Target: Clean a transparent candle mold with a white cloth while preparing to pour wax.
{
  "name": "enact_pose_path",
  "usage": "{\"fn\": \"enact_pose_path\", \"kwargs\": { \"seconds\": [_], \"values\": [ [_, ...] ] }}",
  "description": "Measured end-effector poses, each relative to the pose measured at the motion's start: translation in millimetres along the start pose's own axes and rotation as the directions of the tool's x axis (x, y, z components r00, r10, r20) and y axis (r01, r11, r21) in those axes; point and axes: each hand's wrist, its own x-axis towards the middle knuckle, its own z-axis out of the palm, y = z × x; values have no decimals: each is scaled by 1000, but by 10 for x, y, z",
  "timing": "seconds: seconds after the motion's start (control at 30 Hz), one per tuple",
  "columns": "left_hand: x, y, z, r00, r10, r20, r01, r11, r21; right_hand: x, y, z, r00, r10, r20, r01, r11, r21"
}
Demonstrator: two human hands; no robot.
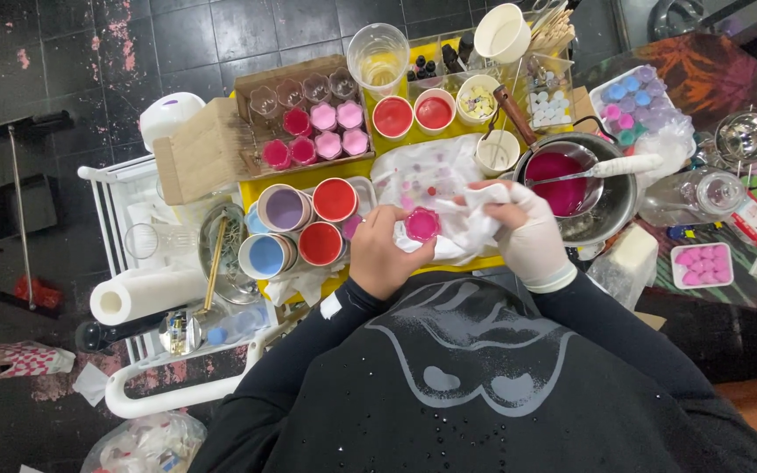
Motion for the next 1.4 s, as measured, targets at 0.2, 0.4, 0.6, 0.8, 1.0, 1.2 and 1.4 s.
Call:
{"fn": "enact_pose_path", "kwargs": {
  "seconds": [0.2,0.4,0.6,0.8,1.0,1.2,1.4],
  "values": [
    [67,174,-138,1000,18,-24,-18,1000,-21,16,130,-7,997,-64,-41,61,996,-71],
    [79,241,-117,999,44,-2,-44,998,-46,130,312,-6,983,64,173,-74,996,56],
    [75,258,-102,998,50,-40,-52,997,-51,60,84,131,966,72,247,-82,996,31],
    [58,281,-85,999,29,-32,-30,998,-53,-80,-29,206,977,34,210,-23,998,-57],
    [39,204,-57,997,20,-77,-25,997,-66,-212,291,-11,996,-23,91,51,943,-329],
    [67,271,-80,995,7,-96,-15,997,-75,-92,277,89,987,47,152,-52,998,28],
    [48,312,-47,995,52,-87,-58,996,-66,74,194,131,954,221,202,-266,935,234]
  ]
}}
